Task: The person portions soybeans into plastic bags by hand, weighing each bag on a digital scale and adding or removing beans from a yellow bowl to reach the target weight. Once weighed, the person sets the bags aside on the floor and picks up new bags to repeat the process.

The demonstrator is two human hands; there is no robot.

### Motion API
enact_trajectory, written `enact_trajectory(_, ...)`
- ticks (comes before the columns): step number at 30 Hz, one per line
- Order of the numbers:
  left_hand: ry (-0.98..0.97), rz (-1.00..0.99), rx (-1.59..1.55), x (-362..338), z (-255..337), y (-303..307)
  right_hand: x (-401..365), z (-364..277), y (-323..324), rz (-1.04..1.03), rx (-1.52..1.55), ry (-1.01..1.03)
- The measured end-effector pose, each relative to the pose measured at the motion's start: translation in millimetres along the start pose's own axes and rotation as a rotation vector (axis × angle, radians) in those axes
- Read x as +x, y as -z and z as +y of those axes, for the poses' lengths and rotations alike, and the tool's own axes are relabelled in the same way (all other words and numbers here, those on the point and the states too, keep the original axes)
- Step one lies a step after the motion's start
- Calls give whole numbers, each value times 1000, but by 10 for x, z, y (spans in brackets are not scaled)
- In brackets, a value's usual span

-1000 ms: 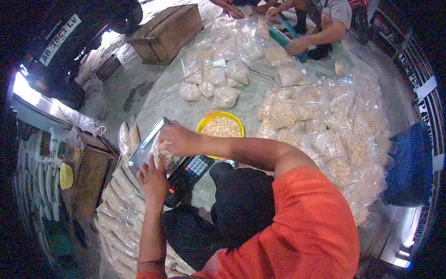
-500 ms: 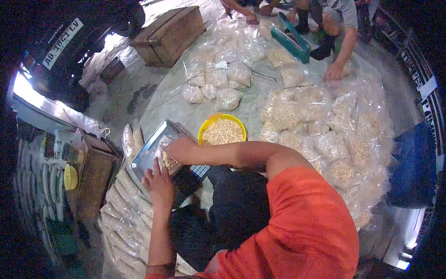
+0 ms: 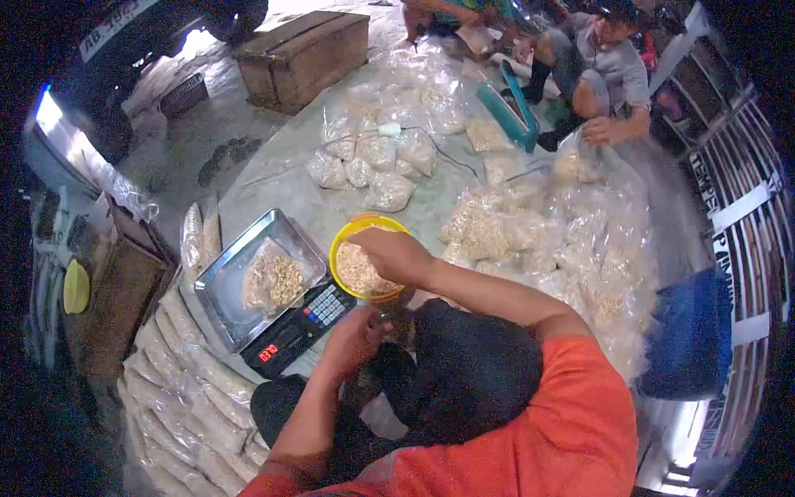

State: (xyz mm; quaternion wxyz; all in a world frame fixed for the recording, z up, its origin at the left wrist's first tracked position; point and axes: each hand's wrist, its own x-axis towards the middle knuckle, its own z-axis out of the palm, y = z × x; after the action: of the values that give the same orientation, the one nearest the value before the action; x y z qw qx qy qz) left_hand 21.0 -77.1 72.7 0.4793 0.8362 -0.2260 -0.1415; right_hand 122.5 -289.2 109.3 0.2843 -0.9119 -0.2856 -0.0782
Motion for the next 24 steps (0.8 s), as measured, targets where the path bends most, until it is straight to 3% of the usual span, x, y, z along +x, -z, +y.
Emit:
enact_trajectory(1, 0, 2, -6, 30, -32, 4, -67, 81, -60, 39, -21, -7)
enact_trajectory(3, 46, -186, 116, 41, -97, -6, -187, 166, -107, 69, -38, -28)
enact_trajectory(9, -3, -329, 232, -103, -362, -137, -174, 2, 8, 57, 31, 17)
enact_trajectory(11, 76, -386, 191, -101, -233, -8, -117, 42, -100, 58, -36, 16)
enact_trajectory(12, 113, -382, 187, -105, -194, 36, -97, -7, -143, 9, 7, 42)
enact_trajectory(14, 163, -343, 202, -97, -269, -17, 32, -72, -126, -499, -307, -445)
enact_trajectory(15, 160, -342, 246, -110, -307, -22, 63, -132, -128, -518, -295, -422)
enact_trajectory(17, 171, -333, 248, -148, -344, -14, 58, -252, -138, -172, 2, -206)
enact_trajectory(19, 136, -347, 259, -145, -378, 19, 155, -206, -272, -132, 43, -134)
enact_trajectory(21, 163, -386, 247, -100, -382, 8, 198, -123, -434, -56, 37, 137)
enact_trajectory(23, 85, -407, 190, -109, -582, -107, 307, -414, -369, -137, 286, 112)
enact_trajectory(24, 78, -398, 131, -103, -647, -150, 341, -465, -422, -166, 220, 132)
